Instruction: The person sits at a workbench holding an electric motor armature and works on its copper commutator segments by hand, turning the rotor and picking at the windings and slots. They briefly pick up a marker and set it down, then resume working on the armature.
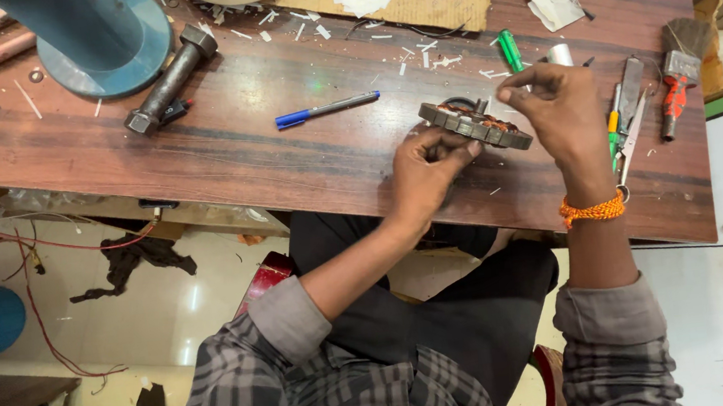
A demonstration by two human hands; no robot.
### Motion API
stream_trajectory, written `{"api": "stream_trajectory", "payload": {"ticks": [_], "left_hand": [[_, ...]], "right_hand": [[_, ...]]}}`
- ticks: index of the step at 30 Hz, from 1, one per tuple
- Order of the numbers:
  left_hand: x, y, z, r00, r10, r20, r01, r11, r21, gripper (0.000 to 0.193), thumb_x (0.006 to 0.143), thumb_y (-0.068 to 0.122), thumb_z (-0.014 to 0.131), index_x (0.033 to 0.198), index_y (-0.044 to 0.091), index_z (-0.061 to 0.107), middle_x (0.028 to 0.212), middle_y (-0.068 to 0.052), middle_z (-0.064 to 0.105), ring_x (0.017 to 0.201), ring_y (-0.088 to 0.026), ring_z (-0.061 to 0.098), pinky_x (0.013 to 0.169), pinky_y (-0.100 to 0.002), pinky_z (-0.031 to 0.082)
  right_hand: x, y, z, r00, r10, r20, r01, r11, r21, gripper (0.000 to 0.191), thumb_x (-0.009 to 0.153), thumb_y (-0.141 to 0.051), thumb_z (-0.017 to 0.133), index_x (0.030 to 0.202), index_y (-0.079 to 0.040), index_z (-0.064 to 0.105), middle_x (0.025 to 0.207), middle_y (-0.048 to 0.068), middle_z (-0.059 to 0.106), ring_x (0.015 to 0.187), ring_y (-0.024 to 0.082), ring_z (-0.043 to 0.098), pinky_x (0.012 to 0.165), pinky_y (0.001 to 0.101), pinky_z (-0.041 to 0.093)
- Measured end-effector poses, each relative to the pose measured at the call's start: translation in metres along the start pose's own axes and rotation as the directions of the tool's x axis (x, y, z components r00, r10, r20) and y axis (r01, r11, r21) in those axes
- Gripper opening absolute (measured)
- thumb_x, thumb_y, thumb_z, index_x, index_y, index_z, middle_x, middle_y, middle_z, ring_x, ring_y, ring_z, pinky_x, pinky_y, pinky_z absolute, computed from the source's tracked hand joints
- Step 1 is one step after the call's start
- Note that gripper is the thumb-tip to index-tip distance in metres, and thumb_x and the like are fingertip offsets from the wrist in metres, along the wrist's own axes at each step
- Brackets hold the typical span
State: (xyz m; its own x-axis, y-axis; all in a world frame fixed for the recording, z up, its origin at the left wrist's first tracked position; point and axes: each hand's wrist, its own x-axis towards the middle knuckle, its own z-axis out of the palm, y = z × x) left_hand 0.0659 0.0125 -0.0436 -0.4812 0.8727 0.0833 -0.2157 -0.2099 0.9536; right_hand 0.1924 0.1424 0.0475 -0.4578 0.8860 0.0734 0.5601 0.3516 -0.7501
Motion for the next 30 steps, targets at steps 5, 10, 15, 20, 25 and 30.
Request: {"api": "stream_trajectory", "payload": {"ticks": [5, 10, 15, 20, 25, 30], "left_hand": [[-0.021, 0.046, -0.010, 0.862, 0.492, 0.119, -0.472, 0.695, 0.543, 0.020, 0.093, 0.021, 0.078, 0.111, 0.017, 0.070, 0.083, 0.002, 0.066, 0.071, -0.012, 0.057, 0.066, -0.030, 0.042], [0.030, 0.075, -0.027, 0.393, 0.678, 0.621, -0.901, 0.147, 0.409, 0.079, 0.088, 0.028, 0.075, 0.157, 0.026, 0.039, 0.116, -0.002, 0.066, 0.106, -0.021, 0.059, 0.096, -0.038, 0.048], [0.058, 0.070, -0.037, 0.517, 0.410, 0.751, -0.833, 0.444, 0.331, 0.087, 0.091, 0.014, 0.077, 0.164, 0.027, 0.030, 0.119, 0.003, 0.071, 0.097, -0.023, 0.057, 0.099, -0.037, 0.050], [0.051, 0.066, -0.034, 0.565, 0.402, 0.720, -0.795, 0.498, 0.346, 0.091, 0.085, 0.014, 0.080, 0.162, 0.022, 0.031, 0.116, 0.001, 0.069, 0.100, -0.025, 0.059, 0.099, -0.040, 0.048], [0.057, 0.063, -0.042, 0.459, 0.393, 0.797, -0.885, 0.281, 0.372, 0.073, 0.094, 0.015, 0.074, 0.158, 0.032, 0.042, 0.131, 0.001, 0.063, 0.110, -0.023, 0.057, 0.103, -0.040, 0.048], [0.057, 0.047, -0.051, 0.168, 0.560, 0.811, -0.941, -0.155, 0.302, 0.032, 0.097, 0.031, 0.070, 0.128, 0.032, 0.063, 0.142, 0.003, 0.055, 0.124, -0.020, 0.053, 0.106, -0.039, 0.046]], "right_hand": [[-0.007, 0.028, 0.000, 0.999, 0.039, -0.019, -0.036, 0.987, 0.154, 0.014, 0.091, -0.012, 0.081, 0.100, -0.002, 0.079, 0.073, -0.009, 0.055, 0.065, 0.002, 0.043, 0.058, 0.0219, 0.032], [-0.040, 0.016, -0.022, 0.991, 0.132, -0.036, -0.112, 0.930, 0.349, 0.011, 0.094, -0.010, 0.076, 0.102, -0.002, 0.076, 0.078, -0.009, 0.064, 0.068, 0.000, 0.050, 0.060, 0.0197, 0.035], [-0.081, -0.024, -0.037, 0.986, 0.153, -0.059, -0.130, 0.948, 0.291, 0.010, 0.094, -0.008, 0.075, 0.101, -0.002, 0.076, 0.073, -0.008, 0.060, 0.059, 0.001, 0.039, 0.051, 0.0229, 0.025], [-0.107, -0.034, -0.005, 0.993, -0.082, -0.087, 0.078, 0.996, -0.053, 0.011, 0.093, -0.006, 0.078, 0.103, -0.005, 0.079, 0.066, 0.002, 0.057, 0.057, 0.010, 0.043, 0.052, 0.0275, 0.032], [-0.112, -0.018, 0.031, 0.856, -0.500, -0.130, 0.401, 0.802, -0.443, 0.008, 0.091, -0.002, 0.077, 0.097, -0.004, 0.073, 0.086, 0.014, 0.070, 0.071, 0.030, 0.066, 0.063, 0.0396, 0.047], [-0.126, 0.001, 0.054, 0.873, -0.428, -0.234, 0.380, 0.897, -0.225, 0.012, 0.090, 0.003, 0.072, 0.100, -0.002, 0.071, 0.090, 0.014, 0.070, 0.076, 0.031, 0.069, 0.067, 0.0381, 0.052]]}}
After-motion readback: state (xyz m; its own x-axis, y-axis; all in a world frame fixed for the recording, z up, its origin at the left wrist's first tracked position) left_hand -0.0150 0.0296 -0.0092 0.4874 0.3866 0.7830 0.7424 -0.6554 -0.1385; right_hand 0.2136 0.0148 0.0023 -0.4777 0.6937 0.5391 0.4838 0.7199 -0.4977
